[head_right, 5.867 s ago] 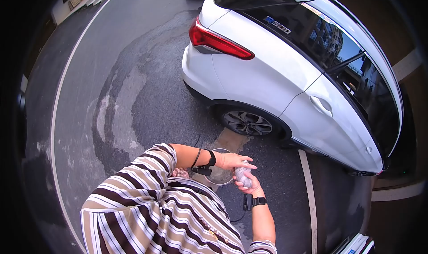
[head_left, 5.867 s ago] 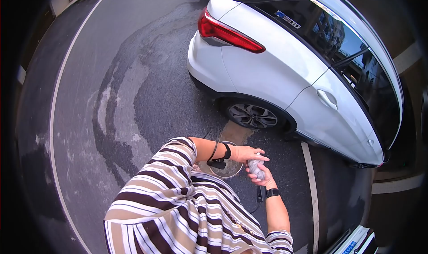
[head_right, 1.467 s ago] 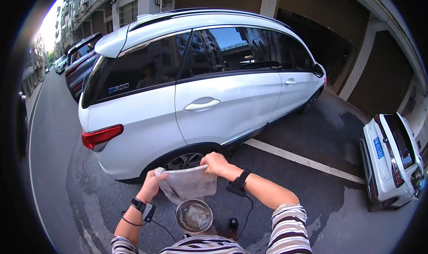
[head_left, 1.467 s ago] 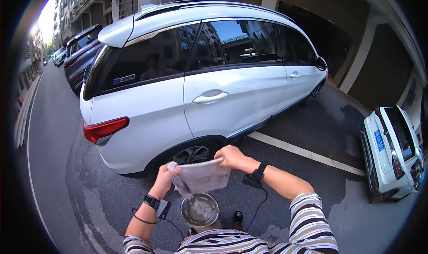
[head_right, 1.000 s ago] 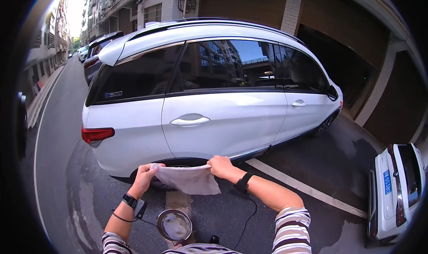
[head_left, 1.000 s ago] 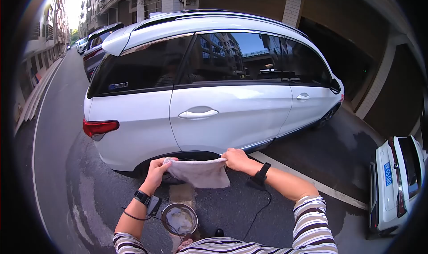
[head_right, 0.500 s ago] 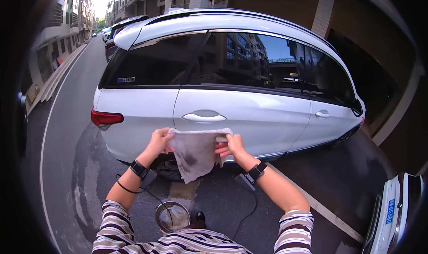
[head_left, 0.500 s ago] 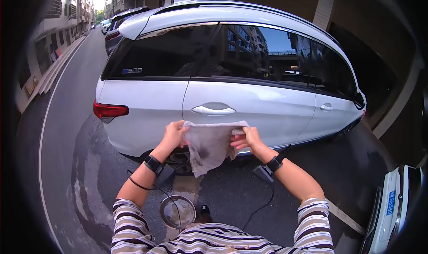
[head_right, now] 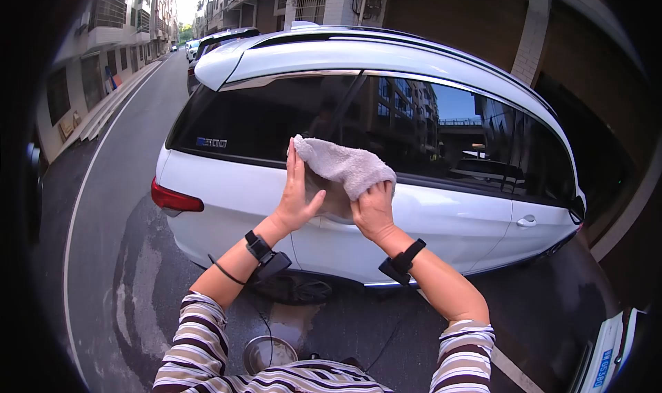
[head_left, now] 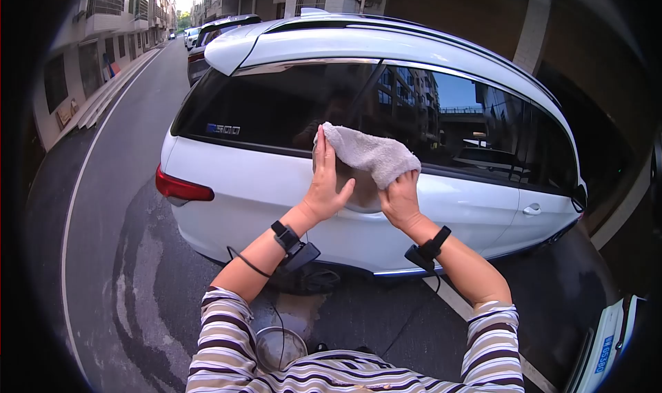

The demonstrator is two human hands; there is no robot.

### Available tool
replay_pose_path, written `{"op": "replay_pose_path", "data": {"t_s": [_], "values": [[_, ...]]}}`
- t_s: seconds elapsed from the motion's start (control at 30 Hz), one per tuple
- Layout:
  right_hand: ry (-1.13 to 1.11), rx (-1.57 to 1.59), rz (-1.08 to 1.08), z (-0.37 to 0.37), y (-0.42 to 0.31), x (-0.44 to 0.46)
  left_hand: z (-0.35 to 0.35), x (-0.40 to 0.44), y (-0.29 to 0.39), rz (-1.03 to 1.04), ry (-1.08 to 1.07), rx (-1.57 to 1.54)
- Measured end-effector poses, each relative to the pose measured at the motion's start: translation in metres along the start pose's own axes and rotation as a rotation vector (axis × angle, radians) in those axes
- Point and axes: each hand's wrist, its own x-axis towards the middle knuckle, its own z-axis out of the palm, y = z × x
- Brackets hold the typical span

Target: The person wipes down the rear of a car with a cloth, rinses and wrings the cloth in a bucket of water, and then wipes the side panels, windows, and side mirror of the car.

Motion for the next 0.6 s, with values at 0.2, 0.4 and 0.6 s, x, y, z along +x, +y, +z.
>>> {"op": "replay_pose_path", "data": {"t_s": [0.2, 0.4, 0.6], "values": [[0.078, -0.248, 0.001, 0.037, 0.046, 0.083, 0.037, 0.052, -0.06, 0.102, 0.126, 0.338], [-0.193, -0.329, -0.068, 0.074, 0.103, 0.135, 0.08, 0.088, -0.134, -0.066, 0.113, 0.573], [-0.215, -0.328, -0.185, 0.126, 0.175, 0.15, 0.118, 0.129, -0.18, -0.186, 0.156, 0.838]]}}
